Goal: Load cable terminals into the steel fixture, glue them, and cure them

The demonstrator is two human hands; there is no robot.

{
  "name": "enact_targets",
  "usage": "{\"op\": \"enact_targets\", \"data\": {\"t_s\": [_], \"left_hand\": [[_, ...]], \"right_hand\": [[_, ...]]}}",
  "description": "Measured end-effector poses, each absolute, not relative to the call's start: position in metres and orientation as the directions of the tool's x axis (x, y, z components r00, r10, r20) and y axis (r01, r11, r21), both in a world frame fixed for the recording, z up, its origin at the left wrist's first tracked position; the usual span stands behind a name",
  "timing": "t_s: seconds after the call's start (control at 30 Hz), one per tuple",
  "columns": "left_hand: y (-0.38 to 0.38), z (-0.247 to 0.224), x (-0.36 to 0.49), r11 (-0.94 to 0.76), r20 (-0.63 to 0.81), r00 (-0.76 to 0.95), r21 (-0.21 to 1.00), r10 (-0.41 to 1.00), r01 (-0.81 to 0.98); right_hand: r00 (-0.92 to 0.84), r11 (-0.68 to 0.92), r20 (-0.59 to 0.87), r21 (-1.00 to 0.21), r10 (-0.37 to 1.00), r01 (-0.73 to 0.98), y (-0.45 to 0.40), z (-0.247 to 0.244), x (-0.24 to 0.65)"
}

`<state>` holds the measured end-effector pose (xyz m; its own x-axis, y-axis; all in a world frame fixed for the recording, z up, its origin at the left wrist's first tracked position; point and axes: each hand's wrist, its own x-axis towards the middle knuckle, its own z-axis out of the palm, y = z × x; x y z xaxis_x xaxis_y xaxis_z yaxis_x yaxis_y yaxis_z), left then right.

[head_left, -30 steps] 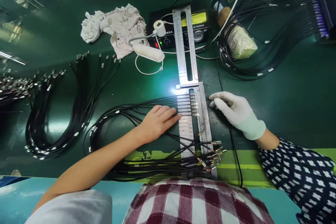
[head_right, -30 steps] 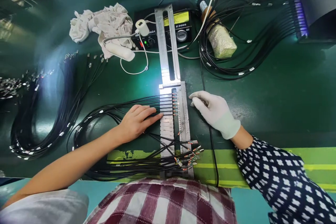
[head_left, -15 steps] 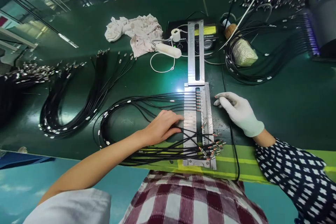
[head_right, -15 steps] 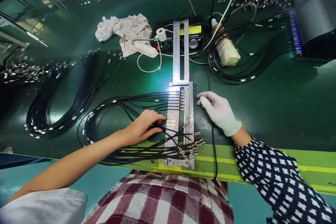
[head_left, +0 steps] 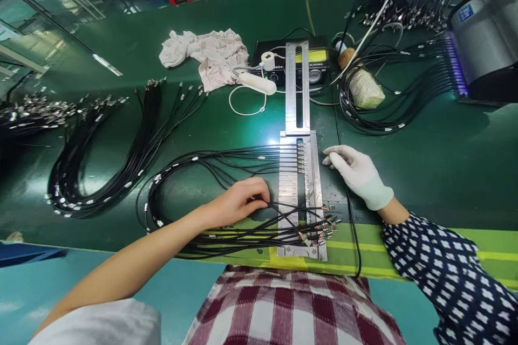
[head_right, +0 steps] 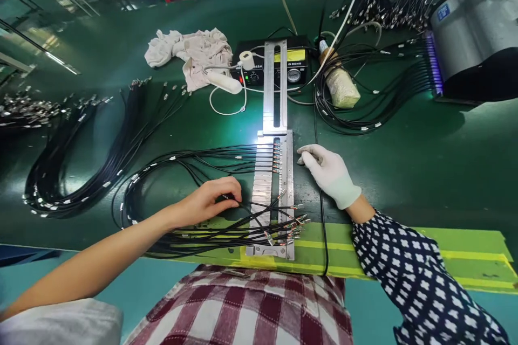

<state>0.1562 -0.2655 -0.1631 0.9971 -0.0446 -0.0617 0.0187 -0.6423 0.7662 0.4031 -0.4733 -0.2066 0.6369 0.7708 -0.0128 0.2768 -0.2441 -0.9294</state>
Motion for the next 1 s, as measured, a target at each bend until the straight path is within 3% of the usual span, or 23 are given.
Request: {"op": "enact_targets", "data": {"t_s": [0.07, 0.13, 0.2, 0.27, 0.4, 0.6, 0.73, 1.0], "left_hand": [[-0.267, -0.163, 0.158, -0.666, 0.02, 0.998, 0.746, 0.052, 0.02], [-0.272, -0.168, 0.163, -0.805, 0.142, 0.981, 0.593, 0.13, 0.021], [-0.278, -0.178, 0.17, -0.925, 0.219, 0.97, 0.379, 0.105, 0.014], [-0.284, -0.188, 0.178, -0.963, 0.228, 0.973, 0.267, 0.017, -0.045], [-0.29, -0.198, 0.188, -0.926, 0.229, 0.968, 0.332, -0.105, -0.179], [-0.291, -0.195, 0.193, -0.858, 0.218, 0.972, 0.481, -0.081, -0.18], [-0.286, -0.193, 0.193, -0.888, 0.339, 0.939, 0.409, -0.065, -0.209], [-0.271, -0.197, 0.192, -0.916, 0.247, 0.965, 0.402, 0.087, -0.02]], "right_hand": [[0.633, -0.234, -0.015, -0.935, 0.774, 0.265, -0.473, -0.206, 0.403], [0.632, -0.227, -0.013, -0.939, 0.775, 0.258, -0.472, -0.205, 0.403], [0.634, -0.226, -0.01, -0.939, 0.773, 0.26, -0.472, -0.205, 0.402], [0.634, -0.226, -0.003, -0.935, 0.773, 0.272, -0.472, -0.205, 0.402], [0.625, -0.225, 0.01, -0.929, 0.78, 0.296, -0.473, -0.206, 0.402], [0.626, -0.253, -0.005, -0.917, 0.78, 0.308, -0.473, -0.204, 0.402], [0.626, -0.284, -0.022, -0.903, 0.779, 0.322, -0.473, -0.203, 0.403], [0.62, -0.314, -0.016, -0.872, 0.785, 0.375, -0.474, -0.201, 0.403]]}}
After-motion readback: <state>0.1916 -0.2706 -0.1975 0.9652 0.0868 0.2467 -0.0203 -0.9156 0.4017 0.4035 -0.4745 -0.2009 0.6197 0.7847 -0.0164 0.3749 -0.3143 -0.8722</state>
